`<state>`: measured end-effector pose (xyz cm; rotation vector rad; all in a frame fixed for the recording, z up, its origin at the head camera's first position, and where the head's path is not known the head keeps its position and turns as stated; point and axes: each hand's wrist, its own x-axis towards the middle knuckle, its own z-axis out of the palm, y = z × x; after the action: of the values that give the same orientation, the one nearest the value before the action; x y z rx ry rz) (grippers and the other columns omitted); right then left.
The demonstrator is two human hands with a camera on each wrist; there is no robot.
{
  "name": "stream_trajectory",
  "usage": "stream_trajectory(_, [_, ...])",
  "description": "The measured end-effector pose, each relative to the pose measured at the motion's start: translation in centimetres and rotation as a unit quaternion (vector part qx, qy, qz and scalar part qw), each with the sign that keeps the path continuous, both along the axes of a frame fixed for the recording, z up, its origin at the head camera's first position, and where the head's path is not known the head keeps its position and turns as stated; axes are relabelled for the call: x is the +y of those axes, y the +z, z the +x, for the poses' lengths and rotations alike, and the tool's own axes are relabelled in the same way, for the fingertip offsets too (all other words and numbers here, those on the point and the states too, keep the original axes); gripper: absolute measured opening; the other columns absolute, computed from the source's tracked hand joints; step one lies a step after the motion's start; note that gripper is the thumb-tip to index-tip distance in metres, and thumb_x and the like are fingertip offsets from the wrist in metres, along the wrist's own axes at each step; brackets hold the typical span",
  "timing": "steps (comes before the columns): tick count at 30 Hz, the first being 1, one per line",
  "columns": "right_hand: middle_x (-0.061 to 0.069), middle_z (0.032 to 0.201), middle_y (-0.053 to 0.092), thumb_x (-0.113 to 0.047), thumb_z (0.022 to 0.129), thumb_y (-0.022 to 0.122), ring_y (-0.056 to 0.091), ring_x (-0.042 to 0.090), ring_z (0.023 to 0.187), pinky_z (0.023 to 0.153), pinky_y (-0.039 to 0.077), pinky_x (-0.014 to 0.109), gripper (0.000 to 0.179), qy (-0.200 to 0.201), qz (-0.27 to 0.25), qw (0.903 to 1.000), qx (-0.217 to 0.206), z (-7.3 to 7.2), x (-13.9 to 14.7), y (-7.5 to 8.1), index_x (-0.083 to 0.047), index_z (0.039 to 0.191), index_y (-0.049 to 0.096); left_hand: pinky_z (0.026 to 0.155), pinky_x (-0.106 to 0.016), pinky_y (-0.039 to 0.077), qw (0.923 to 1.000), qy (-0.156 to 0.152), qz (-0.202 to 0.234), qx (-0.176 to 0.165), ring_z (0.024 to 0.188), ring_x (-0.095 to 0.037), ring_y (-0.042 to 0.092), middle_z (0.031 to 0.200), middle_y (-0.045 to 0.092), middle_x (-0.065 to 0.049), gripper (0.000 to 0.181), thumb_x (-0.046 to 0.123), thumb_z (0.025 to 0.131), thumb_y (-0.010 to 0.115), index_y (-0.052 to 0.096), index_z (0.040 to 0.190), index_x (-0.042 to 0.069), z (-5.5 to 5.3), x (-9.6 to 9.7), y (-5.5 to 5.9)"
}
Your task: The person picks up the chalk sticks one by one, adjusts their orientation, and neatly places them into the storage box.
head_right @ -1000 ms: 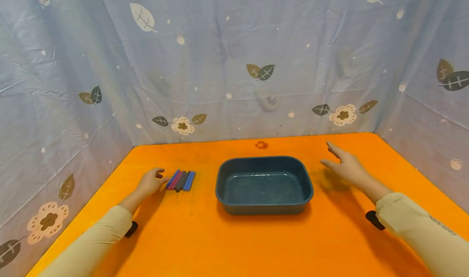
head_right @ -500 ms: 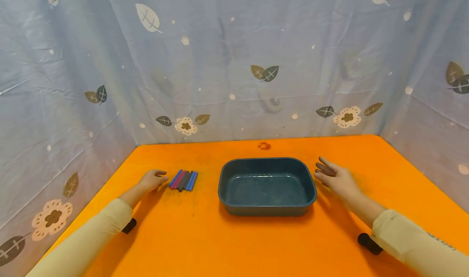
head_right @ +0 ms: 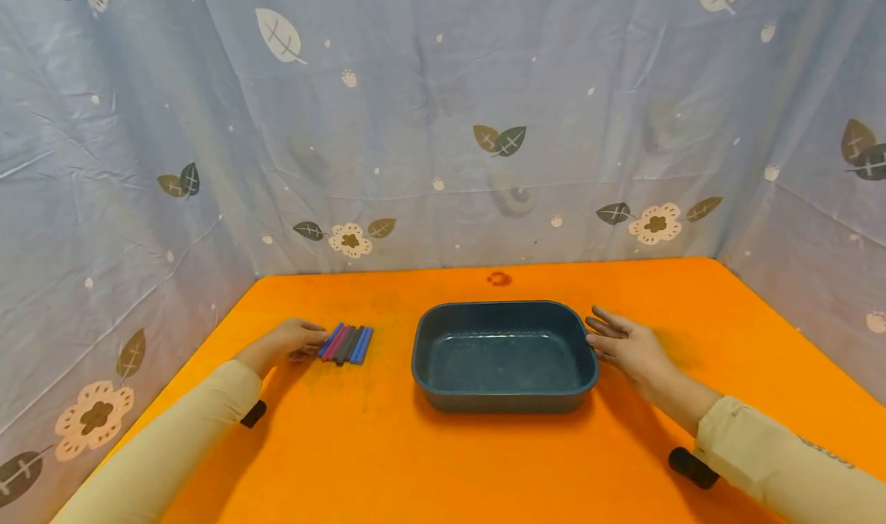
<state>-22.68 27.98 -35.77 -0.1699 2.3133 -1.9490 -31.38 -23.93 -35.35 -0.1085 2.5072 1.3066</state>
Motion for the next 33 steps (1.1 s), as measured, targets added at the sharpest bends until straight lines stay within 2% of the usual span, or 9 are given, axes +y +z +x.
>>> stream_trajectory(3, [0.032, 0.151, 0.009, -0.009, 0.102, 0.052, 0.055, -0.014, 0.094, 0.08, 0.05, 0.016, 0.071, -0.002, -0.016, 0.9998, -0.008, 0.0, -0.1, -0.1, 0.005, 0.152, 0.003, 0.091, -0.045, 0.05, 0.9993, 0.032, -0.021, 0.0, 0.111, -0.039, 0.058, 0.121, 0.06, -0.026, 0.044, 0.018, 0.099, 0.058, 0.052, 0.127, -0.014, -0.1, 0.6, -0.2])
stream_trajectory(8, [0.026, 0.15, 0.012, -0.004, 0.099, 0.055, 0.06, -0.007, 0.094, 0.079, 0.052, 0.02, 0.074, -0.005, -0.057, 0.9981, -0.023, 0.0, -0.2, -0.3, 0.005, 0.151, 0.003, 0.081, -0.041, 0.055, 0.9942, 0.088, -0.061, 0.008, 0.089, -0.028, 0.062, 0.099, 0.065, -0.018, 0.04, 0.019, 0.092, 0.068, 0.058, 0.113, -0.014, -0.7, 1.3, -0.7])
stream_trajectory(12, [0.021, 0.149, 0.02, -0.004, 0.098, 0.056, 0.062, -0.004, 0.094, 0.08, 0.053, 0.022, 0.076, -0.004, -0.07, 0.9971, -0.03, -0.2, -0.2, -0.2, 0.004, 0.152, 0.002, 0.076, -0.04, 0.057, 0.9917, 0.09, -0.091, 0.011, 0.076, -0.023, 0.057, 0.085, 0.059, -0.013, 0.035, 0.017, 0.091, 0.07, 0.058, 0.102, -0.014, -1.3, 1.4, -0.9])
stream_trajectory(15, [0.023, 0.15, 0.017, -0.005, 0.099, 0.056, 0.062, -0.004, 0.094, 0.082, 0.053, 0.022, 0.077, 0.001, -0.064, 0.9975, -0.031, -0.4, 0.0, -0.1, 0.004, 0.151, 0.001, 0.073, -0.037, 0.056, 0.991, 0.083, -0.105, 0.0, 0.069, -0.02, 0.052, 0.072, 0.05, -0.006, 0.028, 0.02, 0.092, 0.07, 0.056, 0.085, -0.004, -1.7, 1.4, -0.8])
stream_trajectory(17, [0.025, 0.15, 0.012, -0.005, 0.099, 0.055, 0.062, -0.005, 0.094, 0.084, 0.053, 0.022, 0.077, 0.005, -0.059, 0.9978, -0.03, -0.4, 0.3, -0.1, 0.004, 0.151, 0.0, 0.073, -0.037, 0.055, 0.9915, 0.078, -0.104, -0.009, 0.067, -0.018, 0.051, 0.067, 0.047, -0.003, 0.027, 0.021, 0.092, 0.069, 0.053, 0.081, 0.002, -2.0, 1.6, -0.8])
stream_trajectory(19, [0.025, 0.15, 0.012, -0.004, 0.1, 0.054, 0.061, -0.005, 0.094, 0.084, 0.053, 0.022, 0.076, 0.008, -0.057, 0.9979, -0.029, -0.3, 0.5, -0.1, 0.005, 0.151, -0.001, 0.076, -0.037, 0.055, 0.9921, 0.078, -0.096, -0.017, 0.068, -0.017, 0.053, 0.066, 0.049, -0.002, 0.026, 0.022, 0.092, 0.069, 0.053, 0.083, 0.003, -2.2, 1.7, -0.8])
stream_trajectory(24, [0.027, 0.15, 0.01, -0.004, 0.1, 0.053, 0.061, -0.006, 0.095, 0.083, 0.053, 0.022, 0.074, 0.011, -0.046, 0.9985, -0.028, -0.3, 0.5, -0.1, 0.005, 0.151, -0.001, 0.082, -0.04, 0.055, 0.992, 0.093, -0.078, -0.034, 0.073, -0.018, 0.056, 0.072, 0.054, -0.004, 0.028, 0.021, 0.093, 0.069, 0.057, 0.099, -0.003, -2.5, 1.6, -0.8])
stream_trajectory(27, [0.03, 0.15, 0.006, -0.005, 0.101, 0.051, 0.06, -0.008, 0.094, 0.083, 0.053, 0.021, 0.073, 0.012, -0.033, 0.999, -0.027, -0.4, 0.3, 0.0, 0.006, 0.151, -0.001, 0.082, -0.039, 0.055, 0.9922, 0.086, -0.08, -0.042, 0.078, -0.021, 0.057, 0.077, 0.054, -0.006, 0.03, 0.02, 0.095, 0.066, 0.057, 0.105, -0.006, -2.4, 1.4, -0.6])
stream_trajectory(33, [0.032, 0.15, 0.005, -0.005, 0.102, 0.048, 0.057, -0.011, 0.094, 0.083, 0.052, 0.02, 0.07, 0.016, -0.015, 0.9994, -0.027, -0.6, -0.1, 0.2, 0.006, 0.151, -0.001, 0.086, -0.04, 0.054, 0.9956, 0.059, -0.047, -0.056, 0.098, -0.03, 0.06, 0.094, 0.061, -0.013, 0.038, 0.017, 0.099, 0.058, 0.053, 0.12, -0.014, -1.9, 0.7, 0.0])
